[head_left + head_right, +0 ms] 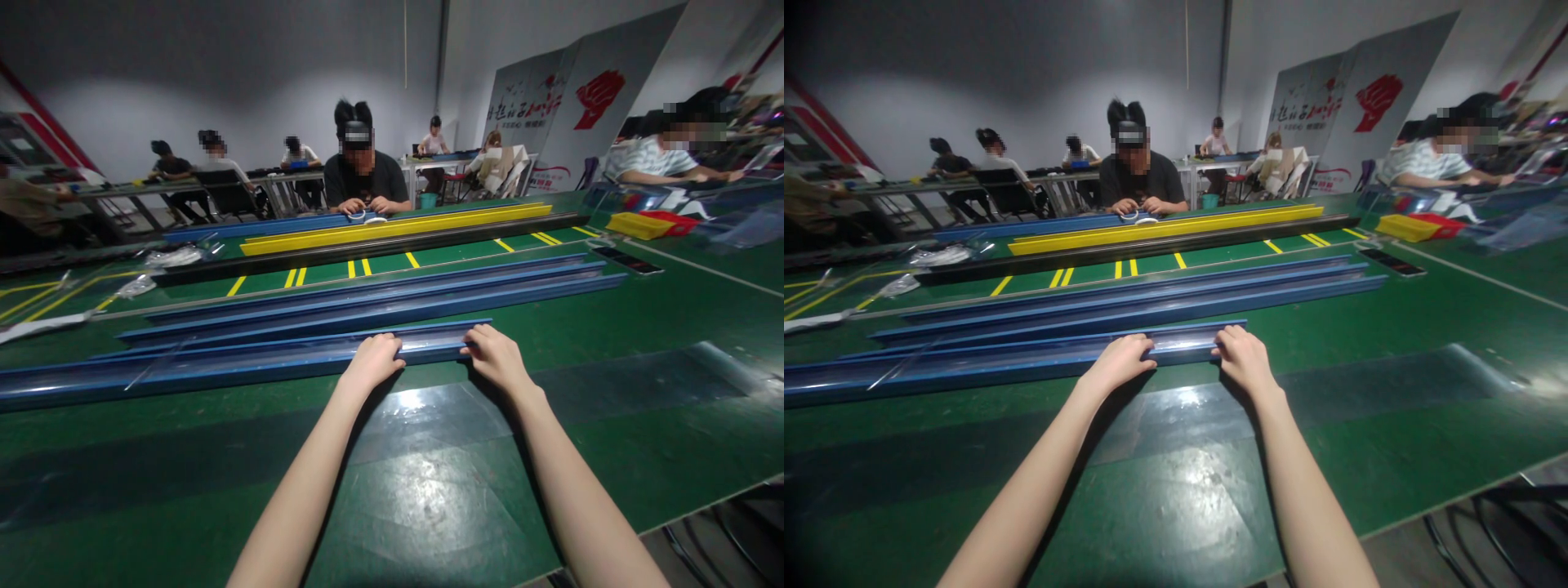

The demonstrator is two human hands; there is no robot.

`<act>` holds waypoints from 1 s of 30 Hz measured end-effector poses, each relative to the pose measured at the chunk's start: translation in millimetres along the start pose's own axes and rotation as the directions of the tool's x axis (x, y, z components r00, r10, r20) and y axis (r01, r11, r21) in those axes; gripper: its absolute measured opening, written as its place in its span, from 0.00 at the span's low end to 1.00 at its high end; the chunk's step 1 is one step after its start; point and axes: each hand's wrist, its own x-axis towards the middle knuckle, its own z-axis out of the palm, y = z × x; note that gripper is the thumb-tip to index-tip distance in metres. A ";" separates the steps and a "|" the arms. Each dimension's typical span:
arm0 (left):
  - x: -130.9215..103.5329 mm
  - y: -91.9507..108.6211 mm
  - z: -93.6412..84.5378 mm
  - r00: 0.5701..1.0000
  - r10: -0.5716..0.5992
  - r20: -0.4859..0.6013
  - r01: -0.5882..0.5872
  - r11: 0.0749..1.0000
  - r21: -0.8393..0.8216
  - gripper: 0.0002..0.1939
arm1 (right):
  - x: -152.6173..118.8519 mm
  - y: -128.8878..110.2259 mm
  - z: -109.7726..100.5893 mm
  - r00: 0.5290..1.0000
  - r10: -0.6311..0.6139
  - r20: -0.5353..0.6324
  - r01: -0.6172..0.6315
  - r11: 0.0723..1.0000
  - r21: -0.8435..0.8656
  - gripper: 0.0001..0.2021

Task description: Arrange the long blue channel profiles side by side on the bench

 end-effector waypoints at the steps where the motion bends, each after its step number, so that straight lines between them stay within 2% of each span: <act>1: 0.4 0.9 0.4 1.000 0.009 -0.007 -0.009 1.000 0.001 0.10 | -1.5 3.3 -1.3 1.000 0.007 -0.003 -0.007 1.000 -0.001 0.04; 11: -0.1 -0.6 -1.2 0.999 0.038 -0.027 -0.039 0.999 -0.027 0.09 | -3.9 8.5 -2.9 1.000 0.031 0.000 -0.031 1.000 0.003 0.06; 15: 0.7 -1.4 -1.4 0.997 0.063 -0.037 -0.064 0.998 -0.028 0.09 | -3.9 6.8 -3.9 1.000 -0.009 0.011 0.009 0.999 -0.033 0.07; 23: 2.1 -2.2 1.4 0.997 0.067 -0.048 -0.069 0.997 -0.044 0.08 | 1.3 -18.5 7.6 0.993 -0.106 0.060 0.110 0.991 -0.076 0.13; 30: 2.4 -3.6 3.1 0.997 0.055 -0.050 -0.058 0.997 -0.054 0.09 | 3.9 -31.7 15.0 0.992 -0.119 0.051 0.122 0.990 -0.065 0.16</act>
